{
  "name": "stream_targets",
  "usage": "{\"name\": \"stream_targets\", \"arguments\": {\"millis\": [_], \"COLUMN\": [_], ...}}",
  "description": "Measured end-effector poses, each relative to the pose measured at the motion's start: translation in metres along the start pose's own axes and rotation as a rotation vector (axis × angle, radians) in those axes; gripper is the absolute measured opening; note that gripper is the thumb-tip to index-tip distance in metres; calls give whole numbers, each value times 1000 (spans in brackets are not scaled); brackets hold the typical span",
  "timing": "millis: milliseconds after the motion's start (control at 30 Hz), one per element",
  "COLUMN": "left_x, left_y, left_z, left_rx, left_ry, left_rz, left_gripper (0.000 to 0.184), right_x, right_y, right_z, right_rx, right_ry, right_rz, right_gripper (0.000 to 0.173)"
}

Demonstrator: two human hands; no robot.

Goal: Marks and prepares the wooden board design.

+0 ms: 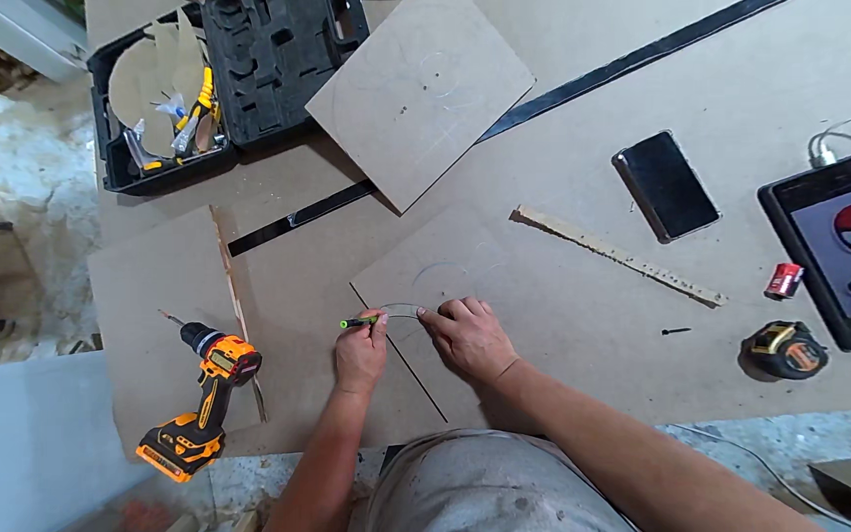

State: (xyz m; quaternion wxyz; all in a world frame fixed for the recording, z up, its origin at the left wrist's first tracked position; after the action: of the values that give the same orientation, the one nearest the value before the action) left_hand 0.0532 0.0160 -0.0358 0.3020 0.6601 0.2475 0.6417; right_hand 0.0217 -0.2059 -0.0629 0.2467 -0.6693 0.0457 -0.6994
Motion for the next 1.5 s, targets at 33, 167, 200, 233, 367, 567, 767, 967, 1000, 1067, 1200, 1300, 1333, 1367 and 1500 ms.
{"name": "stream_targets", "arguments": {"millis": [33,167,200,233,367,567,767,967,1000,1067,1200,1300,1333,1367,1500], "left_x": [-1,-1,-3,-7,-17,-18,27,81,83,84,79,76,75,73,61], "left_y": [1,11,13,15,21,20,12,-38,-44,-49,-44,-41,-38,-35,-12], "left_z": [1,1,0,0,-1,3,-2,-33,-37,-42,-44,-54,-61,-70,-117], "left_rx": [-8,-22,-33,-45,-77,-68,343,628,647,674,676,664,650,631,533], "left_ry": [0,-62,-73,-80,-88,-135,-134,-282,-299,-311,-290,-153,-89,-34,45], "left_rz": [1,22,15,3,-38,-87,-228,324,359,403,445,393,375,355,307], "left_gripper": [24,25,25,25,21,22,26,49,50,52,58,56,54,53,50], "right_x": [0,0,0,0,1,0,13,29,29,31,34,39,42,45,65], "right_y": [0,0,0,0,0,1,6,11,12,13,18,25,27,29,48], "right_z": [0,0,1,1,0,1,-27,-120,-127,-136,-146,-150,-149,-148,-149], "right_rx": [2,8,9,9,8,10,61,95,90,97,174,254,256,241,16], "right_ry": [0,-8,-6,-2,-14,-15,-9,-16,-11,-9,-74,-24,-7,12,72], "right_rz": [-2,12,15,16,12,13,41,-34,-37,-31,-37,-55,-48,-35,72], "right_gripper": [38,39,38,38,38,38,34,33,33,33,34,33,31,29,28]}}
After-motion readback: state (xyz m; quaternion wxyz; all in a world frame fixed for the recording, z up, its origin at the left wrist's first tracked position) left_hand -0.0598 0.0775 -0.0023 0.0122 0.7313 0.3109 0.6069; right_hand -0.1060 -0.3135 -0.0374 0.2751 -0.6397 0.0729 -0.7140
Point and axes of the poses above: each hand's wrist, its own z-axis towards the middle knuckle, its own x-axis out of the back of the hand, y = z × x, the point moved 1 cm from there along z, towards the middle knuckle, and after that the axes turned 1 degree about -z, right-handed, at the moved point
